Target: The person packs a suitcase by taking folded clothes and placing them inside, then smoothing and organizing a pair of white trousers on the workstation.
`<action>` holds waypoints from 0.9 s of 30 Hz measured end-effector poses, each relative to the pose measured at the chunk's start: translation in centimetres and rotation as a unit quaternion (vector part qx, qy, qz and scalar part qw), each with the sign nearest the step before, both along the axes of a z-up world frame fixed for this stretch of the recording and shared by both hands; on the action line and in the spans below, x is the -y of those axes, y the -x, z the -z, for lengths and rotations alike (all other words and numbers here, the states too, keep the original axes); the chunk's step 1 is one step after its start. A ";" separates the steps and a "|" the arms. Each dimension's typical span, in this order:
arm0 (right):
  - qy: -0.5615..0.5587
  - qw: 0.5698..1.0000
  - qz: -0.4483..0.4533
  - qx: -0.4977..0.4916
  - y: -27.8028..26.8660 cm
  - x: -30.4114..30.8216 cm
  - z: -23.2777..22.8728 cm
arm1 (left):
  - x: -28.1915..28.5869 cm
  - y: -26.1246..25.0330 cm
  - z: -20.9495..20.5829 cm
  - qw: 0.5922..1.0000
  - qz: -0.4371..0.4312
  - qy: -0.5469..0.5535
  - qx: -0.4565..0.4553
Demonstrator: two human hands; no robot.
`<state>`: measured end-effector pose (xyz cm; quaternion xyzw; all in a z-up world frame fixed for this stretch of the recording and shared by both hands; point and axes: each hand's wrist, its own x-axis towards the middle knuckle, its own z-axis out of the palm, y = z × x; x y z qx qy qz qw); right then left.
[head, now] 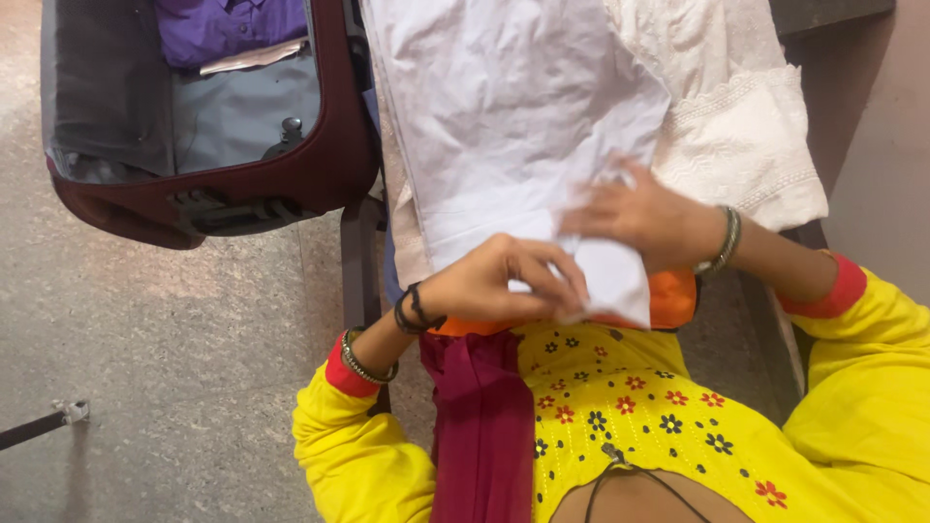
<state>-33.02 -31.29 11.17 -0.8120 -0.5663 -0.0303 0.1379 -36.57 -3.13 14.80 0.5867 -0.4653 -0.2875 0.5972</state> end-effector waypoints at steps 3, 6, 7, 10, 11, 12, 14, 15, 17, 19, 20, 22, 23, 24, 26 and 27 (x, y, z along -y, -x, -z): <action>0.123 0.982 -0.036 -0.141 3.1 -0.6 -1.7 | -1.1 0.3 -0.6 0.988 0.155 -0.022 0.012; 0.152 0.966 -0.071 -0.195 5.7 -1.1 -2.7 | -1.4 -0.1 0.5 0.943 0.304 -0.134 -0.001; 0.153 0.964 -0.074 -0.204 6.5 -1.3 -3.1 | -1.3 -0.2 1.0 0.931 0.328 -0.163 0.008; 0.231 0.938 -0.085 -0.246 8.3 -1.7 -3.9 | -1.9 -1.2 2.2 0.906 0.353 -0.233 -0.022; 0.269 0.923 -0.091 -0.262 8.7 -1.8 -4.0 | -2.3 -1.8 2.7 0.900 0.352 -0.254 -0.042; 0.253 0.923 -0.110 -0.270 8.9 -2.0 -3.9 | -2.7 -2.6 3.3 0.923 0.301 -0.235 -0.052; 0.222 0.920 -0.148 -0.288 9.2 -2.4 -3.0 | -3.6 -4.5 5.6 0.961 0.137 -0.234 -0.045; 0.211 0.927 -0.150 -0.270 9.3 -2.5 -2.3 | -3.8 -5.6 7.1 0.967 0.024 -0.253 -0.026; 0.189 0.941 -0.153 -0.233 9.2 -2.5 -0.4 | -3.3 -7.1 11.1 0.904 -0.276 -0.309 0.103; 0.190 0.941 -0.155 -0.231 9.1 -2.8 2.3 | -4.0 -8.8 14.6 0.732 -0.415 -0.416 0.346; 0.191 0.941 -0.156 -0.231 9.0 -3.0 4.0 | -4.7 -9.5 15.9 0.707 -0.432 -0.473 0.300; 0.190 0.944 -0.114 -0.245 8.9 -4.0 7.5 | -5.9 -10.8 18.1 0.677 -0.474 -0.513 0.232; 0.189 0.945 -0.094 -0.250 8.8 -4.4 9.1 | -6.7 -11.9 18.7 0.673 -0.504 -0.497 0.215; 0.161 0.949 -0.081 -0.260 9.0 -4.8 10.5 | -7.1 -12.4 19.2 0.668 -0.534 -0.480 0.199; 0.102 0.954 -0.053 -0.276 9.1 -5.6 12.3 | -7.0 -12.6 19.9 0.652 -0.557 -0.465 0.219; 0.099 0.953 -0.058 -0.281 8.9 -5.5 12.8 | -6.8 -12.7 19.8 0.644 -0.568 -0.458 0.230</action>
